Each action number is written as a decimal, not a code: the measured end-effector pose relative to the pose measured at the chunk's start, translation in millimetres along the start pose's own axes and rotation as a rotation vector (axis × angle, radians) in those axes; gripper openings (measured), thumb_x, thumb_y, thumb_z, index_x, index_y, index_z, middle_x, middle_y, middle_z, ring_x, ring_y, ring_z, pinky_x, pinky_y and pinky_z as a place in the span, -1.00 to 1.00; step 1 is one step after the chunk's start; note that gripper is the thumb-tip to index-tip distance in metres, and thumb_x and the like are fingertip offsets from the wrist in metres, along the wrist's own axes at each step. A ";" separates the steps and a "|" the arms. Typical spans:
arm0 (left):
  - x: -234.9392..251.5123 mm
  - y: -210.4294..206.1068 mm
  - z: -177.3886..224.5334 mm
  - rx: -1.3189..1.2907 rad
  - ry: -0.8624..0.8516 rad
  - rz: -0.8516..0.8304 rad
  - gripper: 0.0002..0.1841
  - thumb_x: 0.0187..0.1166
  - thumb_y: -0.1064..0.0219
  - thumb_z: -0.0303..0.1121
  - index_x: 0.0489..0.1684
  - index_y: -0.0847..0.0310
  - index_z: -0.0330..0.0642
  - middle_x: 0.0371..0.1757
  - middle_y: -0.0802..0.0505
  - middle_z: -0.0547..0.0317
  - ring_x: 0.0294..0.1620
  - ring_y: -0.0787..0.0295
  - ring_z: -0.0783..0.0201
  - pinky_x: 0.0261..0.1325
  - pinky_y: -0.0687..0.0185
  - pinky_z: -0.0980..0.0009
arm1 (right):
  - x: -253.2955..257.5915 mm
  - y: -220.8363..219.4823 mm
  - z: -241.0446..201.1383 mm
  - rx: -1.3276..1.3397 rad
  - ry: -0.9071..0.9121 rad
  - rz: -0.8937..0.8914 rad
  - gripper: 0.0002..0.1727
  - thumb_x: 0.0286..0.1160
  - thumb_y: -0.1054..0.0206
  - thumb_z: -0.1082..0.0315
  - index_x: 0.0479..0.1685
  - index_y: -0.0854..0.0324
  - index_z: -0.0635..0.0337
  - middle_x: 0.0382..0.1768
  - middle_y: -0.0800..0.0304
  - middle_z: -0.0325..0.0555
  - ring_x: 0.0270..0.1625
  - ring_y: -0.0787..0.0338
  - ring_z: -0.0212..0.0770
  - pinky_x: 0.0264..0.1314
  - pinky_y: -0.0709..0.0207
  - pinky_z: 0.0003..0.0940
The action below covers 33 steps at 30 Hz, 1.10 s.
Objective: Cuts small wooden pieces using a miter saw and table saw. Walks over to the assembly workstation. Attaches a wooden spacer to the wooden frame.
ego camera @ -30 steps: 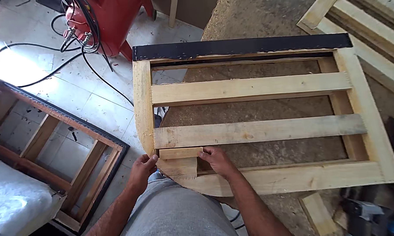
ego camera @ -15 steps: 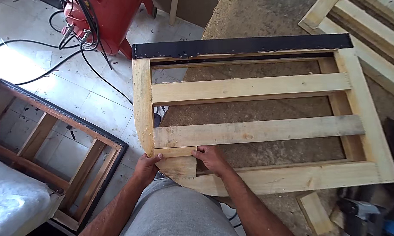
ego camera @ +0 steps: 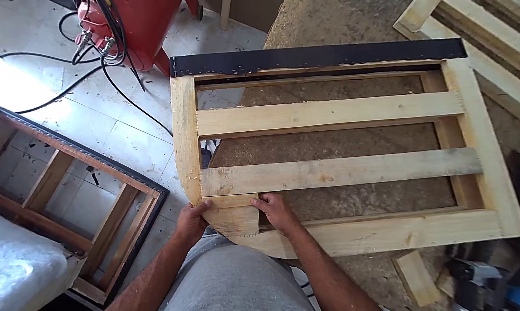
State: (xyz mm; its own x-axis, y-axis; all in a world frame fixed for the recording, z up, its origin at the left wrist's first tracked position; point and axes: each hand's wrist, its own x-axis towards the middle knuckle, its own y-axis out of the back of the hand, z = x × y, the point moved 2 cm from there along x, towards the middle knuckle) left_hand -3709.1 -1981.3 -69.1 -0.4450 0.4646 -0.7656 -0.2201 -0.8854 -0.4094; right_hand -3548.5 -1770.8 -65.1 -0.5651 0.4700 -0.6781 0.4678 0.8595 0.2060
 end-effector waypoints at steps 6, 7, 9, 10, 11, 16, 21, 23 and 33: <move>4.1 1.0 -0.5 -0.038 0.039 -0.081 -0.65 0.73 -0.19 -0.47 0.43 -0.40 -0.32 0.11 -0.83 -0.31 0.06 -0.87 -0.12 0.19 -0.78 -0.10 | 1.7 -1.2 -1.8 0.011 -0.012 -0.012 -0.64 0.53 -0.50 0.04 -0.35 -0.78 0.19 -0.41 -0.82 -0.08 -0.30 -0.80 -0.16 -0.10 -0.70 -0.10; 4.4 1.1 -0.9 -0.042 0.036 -0.085 -0.65 0.71 -0.20 -0.48 0.42 -0.41 -0.32 0.10 -0.84 -0.31 0.04 -0.87 -0.12 0.18 -0.79 -0.10 | 1.4 -1.5 -2.0 0.006 -0.011 -0.015 -0.64 0.53 -0.51 0.04 -0.35 -0.77 0.19 -0.42 -0.82 -0.08 -0.30 -0.80 -0.16 -0.10 -0.70 -0.10; 4.7 0.1 -1.6 -0.043 0.019 -0.069 -0.67 0.71 -0.21 -0.49 0.39 -0.42 -0.33 0.07 -0.84 -0.31 0.02 -0.88 -0.11 0.15 -0.80 -0.10 | 1.9 -1.6 -1.4 0.016 -0.003 -0.018 -0.64 0.52 -0.51 0.05 -0.36 -0.76 0.20 -0.43 -0.81 -0.06 -0.31 -0.80 -0.15 -0.11 -0.70 -0.10; 5.0 -0.3 -2.4 -0.043 0.006 -0.058 -0.68 0.71 -0.21 -0.50 0.37 -0.43 -0.35 0.07 -0.85 -0.31 0.01 -0.89 -0.11 0.14 -0.81 -0.10 | 2.3 -1.5 -1.0 0.022 -0.003 -0.022 -0.64 0.52 -0.51 0.05 -0.36 -0.77 0.21 -0.42 -0.82 -0.06 -0.30 -0.81 -0.14 -0.10 -0.71 -0.10; 5.5 -0.4 -3.6 -0.043 -0.009 -0.043 -0.68 0.70 -0.23 -0.50 0.36 -0.45 -0.36 0.06 -0.85 -0.31 0.00 -0.89 -0.11 0.14 -0.81 -0.09 | 2.7 -1.4 -0.4 0.029 -0.006 -0.027 -0.63 0.52 -0.51 0.04 -0.35 -0.77 0.21 -0.41 -0.83 -0.05 -0.29 -0.82 -0.14 -0.10 -0.72 -0.10; 5.5 -3.5 -7.6 -0.040 -0.071 0.003 -0.72 0.70 -0.23 -0.50 0.30 -0.49 -0.39 0.00 -0.86 -0.29 -0.04 -0.90 -0.08 0.10 -0.83 -0.06 | 2.1 -1.7 0.8 0.094 -0.011 -0.046 -0.63 0.56 -0.49 0.08 -0.38 -0.74 0.25 -0.44 -0.81 -0.01 -0.33 -0.80 -0.13 -0.14 -0.71 -0.13; 4.2 -4.3 -6.7 -0.055 -0.066 0.003 -0.72 0.70 -0.23 -0.48 0.29 -0.50 -0.39 0.01 -0.86 -0.28 -0.03 -0.90 -0.07 0.11 -0.83 -0.06 | 2.1 -1.2 0.7 0.149 0.002 -0.084 -0.67 0.60 -0.46 0.14 -0.29 -0.77 0.28 -0.36 -0.85 0.01 -0.27 -0.84 -0.12 -0.08 -0.75 -0.15; 4.5 -4.7 -6.4 -0.048 -0.068 0.006 -0.71 0.71 -0.23 -0.49 0.31 -0.49 -0.39 0.02 -0.86 -0.29 -0.03 -0.90 -0.08 0.11 -0.83 -0.06 | 2.4 -1.3 0.2 0.150 0.010 -0.080 -0.68 0.58 -0.47 0.15 -0.30 -0.77 0.28 -0.37 -0.85 0.01 -0.28 -0.84 -0.12 -0.07 -0.75 -0.14; 3.4 -6.5 -1.7 -0.038 -0.003 -0.013 -0.67 0.71 -0.24 -0.47 0.38 -0.44 -0.34 0.05 -0.85 -0.29 0.00 -0.89 -0.10 0.11 -0.82 -0.08 | 2.3 0.6 -0.5 0.085 0.010 -0.078 -0.64 0.55 -0.50 0.11 -0.44 -0.71 0.25 -0.49 -0.77 -0.02 -0.40 -0.75 -0.14 -0.22 -0.67 -0.15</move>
State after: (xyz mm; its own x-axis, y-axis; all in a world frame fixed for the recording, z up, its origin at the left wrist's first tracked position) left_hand -3707.6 -1973.9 -70.0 -0.4452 0.4764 -0.7582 -0.1934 -0.8779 -0.4381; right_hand -3549.9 -1769.1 -66.1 -0.6089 0.4044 -0.6824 0.4775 0.8738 0.0918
